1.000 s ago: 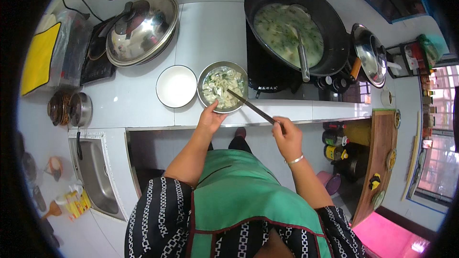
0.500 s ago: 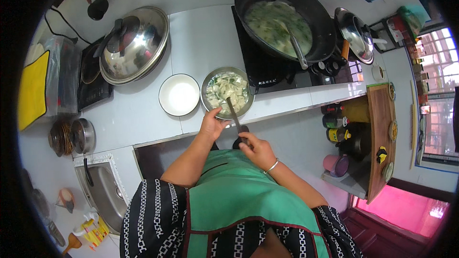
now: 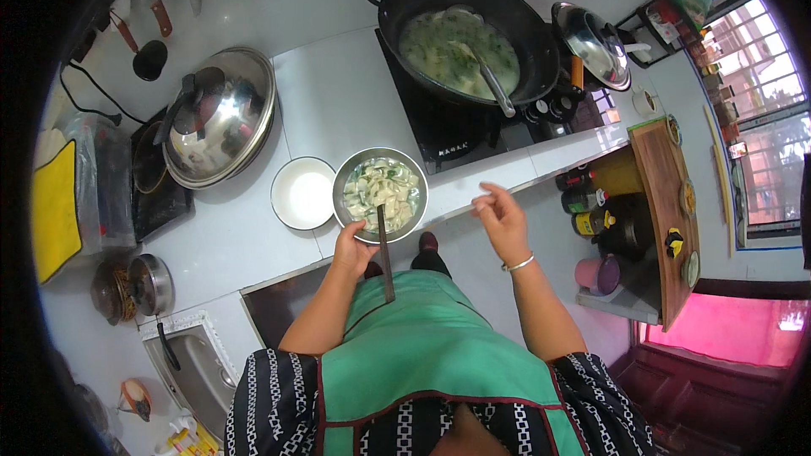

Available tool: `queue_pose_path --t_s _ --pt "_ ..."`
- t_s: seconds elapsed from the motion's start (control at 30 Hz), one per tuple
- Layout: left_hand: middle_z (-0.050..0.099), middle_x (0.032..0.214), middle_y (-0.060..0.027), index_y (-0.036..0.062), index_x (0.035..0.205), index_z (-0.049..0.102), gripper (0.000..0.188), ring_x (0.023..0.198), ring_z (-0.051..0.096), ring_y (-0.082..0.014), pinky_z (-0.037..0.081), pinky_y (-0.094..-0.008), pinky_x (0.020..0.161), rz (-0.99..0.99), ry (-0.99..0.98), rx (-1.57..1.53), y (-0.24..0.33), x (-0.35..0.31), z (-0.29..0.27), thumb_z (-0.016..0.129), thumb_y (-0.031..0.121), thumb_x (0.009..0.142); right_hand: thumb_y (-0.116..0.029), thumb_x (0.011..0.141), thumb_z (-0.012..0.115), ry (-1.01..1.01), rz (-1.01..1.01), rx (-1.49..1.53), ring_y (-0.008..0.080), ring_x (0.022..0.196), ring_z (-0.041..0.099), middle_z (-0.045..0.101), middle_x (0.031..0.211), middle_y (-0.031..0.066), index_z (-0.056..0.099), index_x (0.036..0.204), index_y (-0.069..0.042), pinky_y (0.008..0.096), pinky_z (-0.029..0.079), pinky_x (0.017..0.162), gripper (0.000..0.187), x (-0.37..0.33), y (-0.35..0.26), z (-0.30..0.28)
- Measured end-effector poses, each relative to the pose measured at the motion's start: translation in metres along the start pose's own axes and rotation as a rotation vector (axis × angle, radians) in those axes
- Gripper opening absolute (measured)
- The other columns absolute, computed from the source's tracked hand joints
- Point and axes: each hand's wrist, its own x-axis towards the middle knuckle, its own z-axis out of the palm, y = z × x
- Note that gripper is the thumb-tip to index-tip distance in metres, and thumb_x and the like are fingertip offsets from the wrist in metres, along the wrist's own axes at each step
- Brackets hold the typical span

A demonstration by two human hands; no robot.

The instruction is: The person ladles soup containing dumplings and vegetables from a wok into several bowls, then places the bowls on a wooden table. The person uses a ladle and chopsticks to transfer the food and later cleans the wok at the sink.

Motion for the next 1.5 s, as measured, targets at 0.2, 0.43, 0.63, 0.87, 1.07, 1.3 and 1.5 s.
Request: queue_pose_path --t_s 0.2,0.43,0.63,0.87,1.07,1.3,1.5 --pt "0.055 0.114 -0.0121 0.0005 0.120 0.044 0.042 0.102 0.055 -0.0239 0.045 -0.0425 0.086 0.034 -0.072 0.040 0.022 -0.040 0.024 0.048 0.019 0.083 -0.008 0.080 0.063 0.274 -0.125 -0.049 0.0094 0.069 0.060 0.064 0.082 0.0056 0.045 0.123 -0.002 0.0225 0.048 0.064 0.047 0.062 -0.043 0.002" --pt "0.057 0.114 -0.0103 0.0016 0.121 0.045 0.045 0.102 0.056 -0.0229 0.046 -0.0394 0.086 0.225 -0.089 0.085 0.070 -0.059 0.080 0.048 0.027 0.085 -0.016 0.079 0.066 0.401 -0.270 -0.314 0.0134 0.059 0.059 0.063 0.068 0.0075 0.062 0.101 -0.007 0.0265 0.047 0.058 0.025 0.126 -0.091 -0.004" --pt "0.055 0.117 -0.0129 0.0002 0.123 0.044 0.047 0.106 0.055 -0.0244 0.045 -0.0379 0.092 0.442 -0.135 0.079 0.105 -0.063 0.126 0.047 0.032 0.088 -0.027 0.078 0.067 0.502 -0.303 -0.167 0.0106 0.055 0.051 0.057 0.063 0.0034 0.065 0.092 -0.004 0.0261 0.043 0.054 0.027 0.201 -0.111 -0.050" --pt "0.046 0.128 -0.0166 0.0016 0.131 0.036 0.060 0.115 0.049 -0.0293 0.041 -0.0435 0.097 0.570 -0.171 0.072 0.109 -0.043 0.132 0.038 0.045 0.090 -0.025 0.081 0.059 0.121 -0.326 -0.223 0.0114 0.055 0.059 0.061 0.064 0.0054 0.067 0.090 -0.003 0.0249 0.046 0.055 0.025 0.234 -0.111 -0.074" --pt "0.045 0.130 -0.0171 0.0016 0.132 0.035 0.063 0.116 0.048 -0.0303 0.040 -0.0437 0.098 0.513 -0.210 0.055 0.115 -0.040 0.135 0.037 0.049 0.091 -0.023 0.084 0.055 0.073 0.050 0.142 0.0107 0.048 0.055 0.058 0.060 0.0049 0.067 0.091 -0.004 0.0218 0.043 0.046 0.023 0.233 -0.136 -0.096" --pt "0.048 0.126 -0.0167 -0.0003 0.129 0.038 0.057 0.114 0.050 -0.0268 0.042 -0.0395 0.097 0.418 -0.268 0.047 0.127 -0.036 0.136 0.036 0.044 0.093 -0.027 0.084 0.054 0.066 0.044 0.070 0.0103 0.048 0.055 0.058 0.060 0.0037 0.067 0.094 -0.005 0.0212 0.043 0.047 0.027 0.203 -0.181 -0.105" --pt "0.045 0.128 -0.0184 -0.0005 0.131 0.035 0.062 0.114 0.049 -0.0300 0.042 -0.0432 0.097 0.371 -0.309 0.092 0.134 -0.034 0.138 0.038 0.047 0.092 -0.029 0.085 0.054 0.079 -0.009 0.034 0.0096 0.048 0.054 0.057 0.060 0.0025 0.067 0.095 -0.006 0.0192 0.043 0.046 0.029 0.170 -0.221 -0.105"
